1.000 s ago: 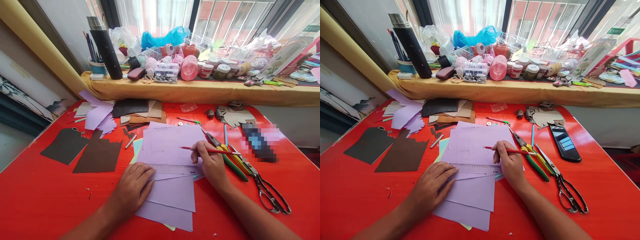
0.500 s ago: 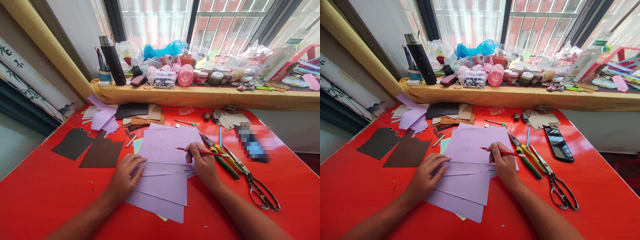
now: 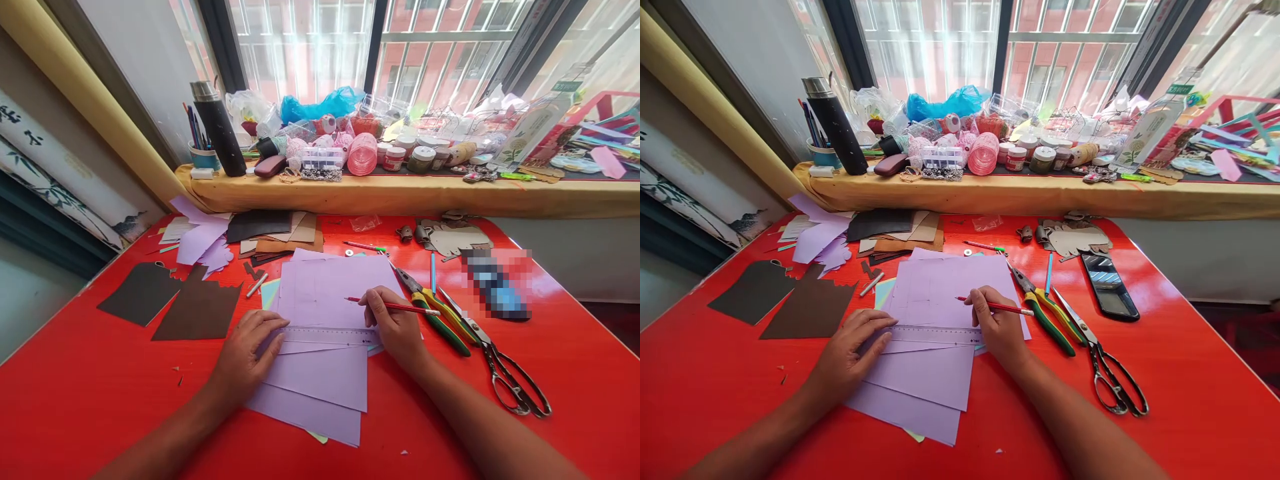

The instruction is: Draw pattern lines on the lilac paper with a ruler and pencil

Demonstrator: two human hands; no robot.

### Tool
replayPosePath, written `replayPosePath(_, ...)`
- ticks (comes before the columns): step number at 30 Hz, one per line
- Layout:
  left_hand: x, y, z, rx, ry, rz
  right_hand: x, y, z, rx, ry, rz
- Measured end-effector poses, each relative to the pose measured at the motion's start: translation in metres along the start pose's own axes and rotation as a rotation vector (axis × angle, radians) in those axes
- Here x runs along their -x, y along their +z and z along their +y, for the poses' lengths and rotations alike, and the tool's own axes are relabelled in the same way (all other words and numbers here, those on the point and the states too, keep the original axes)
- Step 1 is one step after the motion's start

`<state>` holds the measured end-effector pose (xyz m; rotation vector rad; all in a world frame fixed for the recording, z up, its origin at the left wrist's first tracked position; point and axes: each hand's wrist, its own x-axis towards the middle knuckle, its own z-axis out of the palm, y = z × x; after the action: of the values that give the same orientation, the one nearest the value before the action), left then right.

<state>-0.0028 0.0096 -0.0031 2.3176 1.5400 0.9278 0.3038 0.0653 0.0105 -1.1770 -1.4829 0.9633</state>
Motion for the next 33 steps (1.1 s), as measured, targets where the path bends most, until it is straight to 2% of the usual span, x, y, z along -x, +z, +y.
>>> replayPosePath(12, 0.007, 0.005, -0.006, -0.013, 0.068, -0.086, -0.005, 0.001, 0.003, -0.01, 0.115, -0.004)
replayPosePath(23, 0.013, 0.002, -0.002, -0.048, 0.188, -0.167, -0.009, -0.001, 0.004, -0.102, 0.201, 0.024)
replayPosePath(33, 0.017, 0.004, 0.0, -0.009, 0.228, -0.161, -0.009, -0.001, 0.003, -0.102, 0.226, 0.026)
